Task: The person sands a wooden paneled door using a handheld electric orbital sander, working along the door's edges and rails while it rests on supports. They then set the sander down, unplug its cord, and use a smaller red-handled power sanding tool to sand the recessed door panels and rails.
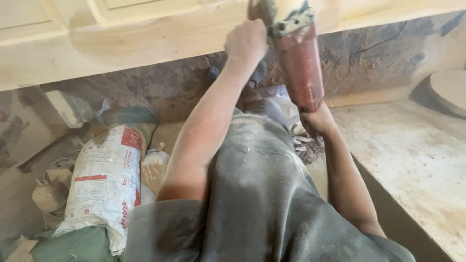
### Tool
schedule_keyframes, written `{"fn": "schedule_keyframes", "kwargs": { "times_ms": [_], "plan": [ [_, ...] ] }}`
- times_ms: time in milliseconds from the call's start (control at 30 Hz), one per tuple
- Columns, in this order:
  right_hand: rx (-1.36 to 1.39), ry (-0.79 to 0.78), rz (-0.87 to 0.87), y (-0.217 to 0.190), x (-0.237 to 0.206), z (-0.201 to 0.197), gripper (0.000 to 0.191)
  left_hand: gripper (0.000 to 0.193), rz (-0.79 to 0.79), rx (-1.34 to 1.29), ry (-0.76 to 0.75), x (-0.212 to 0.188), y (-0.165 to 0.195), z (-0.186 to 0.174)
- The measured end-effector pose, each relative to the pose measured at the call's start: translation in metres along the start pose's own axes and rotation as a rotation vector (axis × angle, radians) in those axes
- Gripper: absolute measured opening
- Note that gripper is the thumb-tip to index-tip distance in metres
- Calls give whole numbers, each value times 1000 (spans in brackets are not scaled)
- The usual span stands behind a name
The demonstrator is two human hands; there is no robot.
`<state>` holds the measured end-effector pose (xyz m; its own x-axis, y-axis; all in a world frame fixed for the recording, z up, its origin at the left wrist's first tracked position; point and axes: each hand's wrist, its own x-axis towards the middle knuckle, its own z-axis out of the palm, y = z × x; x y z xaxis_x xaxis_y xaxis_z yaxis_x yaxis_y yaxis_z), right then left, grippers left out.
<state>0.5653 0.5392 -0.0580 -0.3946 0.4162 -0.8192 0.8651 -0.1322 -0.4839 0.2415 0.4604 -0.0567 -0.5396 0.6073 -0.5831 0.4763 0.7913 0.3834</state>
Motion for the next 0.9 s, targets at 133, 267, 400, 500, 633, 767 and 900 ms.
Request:
{"fn": "schedule_keyframes", "kwargs": {
  "times_ms": [133,267,400,500,633,767,900],
  "plan": [
    [-184,-33,69,-54,-5,44,22,14,-71,36,81,-22,-72,-15],
    [-385,-109,51,-84,-6,86,27,23,-269,-44,22,-50,-133,-31],
    [-325,-104,-169,-87,0,120,38,17,-240,-1,247,-84,-175,-45],
    [-367,-117,-180,-76,1,126,38,20,-266,-9,229,-94,-176,-45],
    [-312,-85,-127,-54,-7,100,37,21,-220,22,206,-85,-143,-31],
    [-292,-117,64,-34,-9,56,35,23,-200,17,172,-66,-92,-14],
    [-296,-47,6,-7,-10,6,36,16,-172,60,90,-47,-28,5]
  ]
}}
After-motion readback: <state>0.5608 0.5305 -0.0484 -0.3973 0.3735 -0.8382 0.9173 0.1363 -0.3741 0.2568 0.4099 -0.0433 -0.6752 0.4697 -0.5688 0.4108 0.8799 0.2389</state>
